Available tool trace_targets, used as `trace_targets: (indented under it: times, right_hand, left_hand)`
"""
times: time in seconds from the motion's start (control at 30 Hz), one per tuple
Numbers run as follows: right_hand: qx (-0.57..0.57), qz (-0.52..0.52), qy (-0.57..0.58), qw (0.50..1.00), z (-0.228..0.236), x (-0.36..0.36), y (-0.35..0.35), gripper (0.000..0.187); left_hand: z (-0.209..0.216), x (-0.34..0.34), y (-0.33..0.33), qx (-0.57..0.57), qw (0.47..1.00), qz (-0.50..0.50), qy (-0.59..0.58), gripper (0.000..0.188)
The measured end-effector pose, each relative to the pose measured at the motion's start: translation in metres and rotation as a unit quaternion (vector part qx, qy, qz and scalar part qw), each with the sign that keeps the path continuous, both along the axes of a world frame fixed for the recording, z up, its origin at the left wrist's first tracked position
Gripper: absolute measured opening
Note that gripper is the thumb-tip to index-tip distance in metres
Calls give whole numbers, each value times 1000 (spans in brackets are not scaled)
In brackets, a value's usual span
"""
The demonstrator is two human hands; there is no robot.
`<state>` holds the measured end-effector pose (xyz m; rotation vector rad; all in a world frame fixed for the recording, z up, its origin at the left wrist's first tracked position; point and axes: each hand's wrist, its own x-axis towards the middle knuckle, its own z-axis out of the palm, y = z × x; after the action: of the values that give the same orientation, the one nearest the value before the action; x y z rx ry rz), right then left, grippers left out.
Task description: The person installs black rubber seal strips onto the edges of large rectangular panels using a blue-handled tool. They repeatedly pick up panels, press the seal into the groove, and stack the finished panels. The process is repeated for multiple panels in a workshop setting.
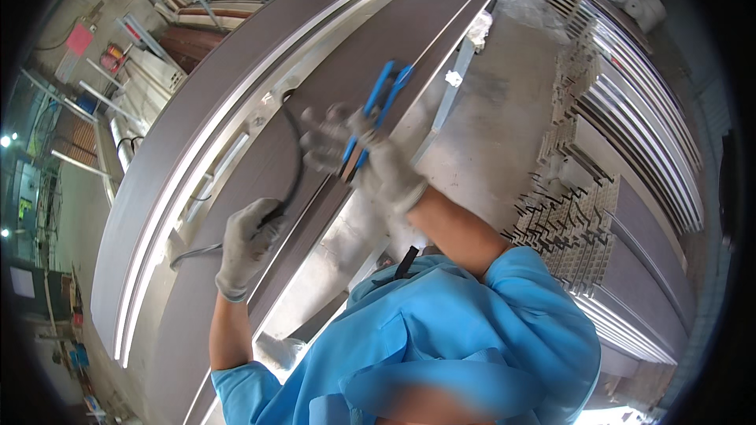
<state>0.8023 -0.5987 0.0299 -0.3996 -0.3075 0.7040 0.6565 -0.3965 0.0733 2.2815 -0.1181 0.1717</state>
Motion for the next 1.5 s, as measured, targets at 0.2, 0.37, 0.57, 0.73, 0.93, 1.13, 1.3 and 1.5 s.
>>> trace_targets:
  times: [0.2,0.37,0.57,0.73,0.93,1.13,1.3,1.5]
  right_hand:
    - [-310,-112,-167,929,-7,29,-37,36]
    - [-95,101,-3,990,-20,9,-43,34]
    - [168,52,-15,984,-5,98,-89,25]
    - [79,-120,-29,989,15,177,-191,17]
    - [-116,-170,-178,962,0,206,-259,17]
    - [-83,-252,-134,955,-9,251,-318,20]
    - [-81,-343,-59,934,-4,329,-390,19]
    - [-101,-356,-140,918,15,425,-412,45]
  left_hand:
    - [-13,1,-29,32,999,4,-21,15]
    - [-22,13,-55,78,993,-60,-60,13]
    - [-23,19,-82,-1,997,24,80,18]
    - [-20,73,-130,121,990,66,20,27]
    - [-17,212,-267,140,973,76,-166,43]
    - [-23,306,-351,178,951,70,-242,11]
    - [-33,348,-361,197,946,71,-248,10]
    - [-36,419,-370,179,950,-5,-255,18]
